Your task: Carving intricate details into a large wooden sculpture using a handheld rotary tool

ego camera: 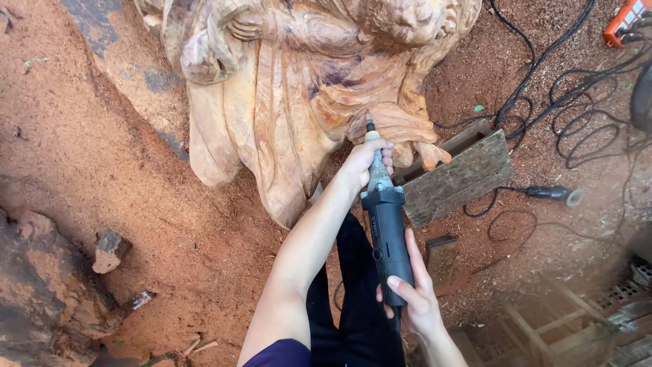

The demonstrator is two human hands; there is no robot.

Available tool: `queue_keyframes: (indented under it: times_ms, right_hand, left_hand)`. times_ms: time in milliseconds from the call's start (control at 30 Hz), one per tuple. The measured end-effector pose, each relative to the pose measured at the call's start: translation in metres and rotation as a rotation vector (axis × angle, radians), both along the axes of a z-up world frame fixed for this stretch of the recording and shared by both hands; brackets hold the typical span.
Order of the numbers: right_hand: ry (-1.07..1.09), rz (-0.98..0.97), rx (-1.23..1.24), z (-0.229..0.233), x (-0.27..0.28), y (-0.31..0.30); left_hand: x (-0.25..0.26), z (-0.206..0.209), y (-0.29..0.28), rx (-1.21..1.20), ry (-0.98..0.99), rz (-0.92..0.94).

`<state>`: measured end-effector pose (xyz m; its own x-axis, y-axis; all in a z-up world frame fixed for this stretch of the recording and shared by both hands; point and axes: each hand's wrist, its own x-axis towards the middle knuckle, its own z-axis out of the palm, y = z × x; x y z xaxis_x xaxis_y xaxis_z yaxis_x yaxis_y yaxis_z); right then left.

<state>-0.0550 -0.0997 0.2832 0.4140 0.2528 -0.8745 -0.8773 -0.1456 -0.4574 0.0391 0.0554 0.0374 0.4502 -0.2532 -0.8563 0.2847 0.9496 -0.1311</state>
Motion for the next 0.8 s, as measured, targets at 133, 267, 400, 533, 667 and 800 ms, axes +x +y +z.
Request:
queue_keyframes:
  times_ms: [133,267,400,533,667,800]
  right_hand:
    - [-0.012,0.146,-0.054,0.009,0.013,0.008]
    - [0.047,0.242,-0.111,0.013,0.017,0.008]
    - [0.091,0.279,-0.194,0.016,0.018,0.016]
    - [0.103,0.298,-0.235,0.017,0.016,0.015]
    - [0.069,0.376,-0.253,0.016,0.015,0.014]
    - [0.041,0.447,-0.291,0.014,0.014,0.007]
  left_hand:
    - [-0.009,-0.003,0.005,-0.015,-0.015,0.058]
    - [-0.023,-0.014,0.001,-0.169,-0.05,0.127]
    - [-0.031,-0.023,0.0,-0.246,-0.097,0.16]
    - [-0.037,-0.029,-0.004,-0.304,-0.119,0.174]
    - [-0.042,-0.028,-0.005,-0.335,-0.127,0.215]
    - [-0.048,-0.032,-0.008,-0.36,-0.136,0.246]
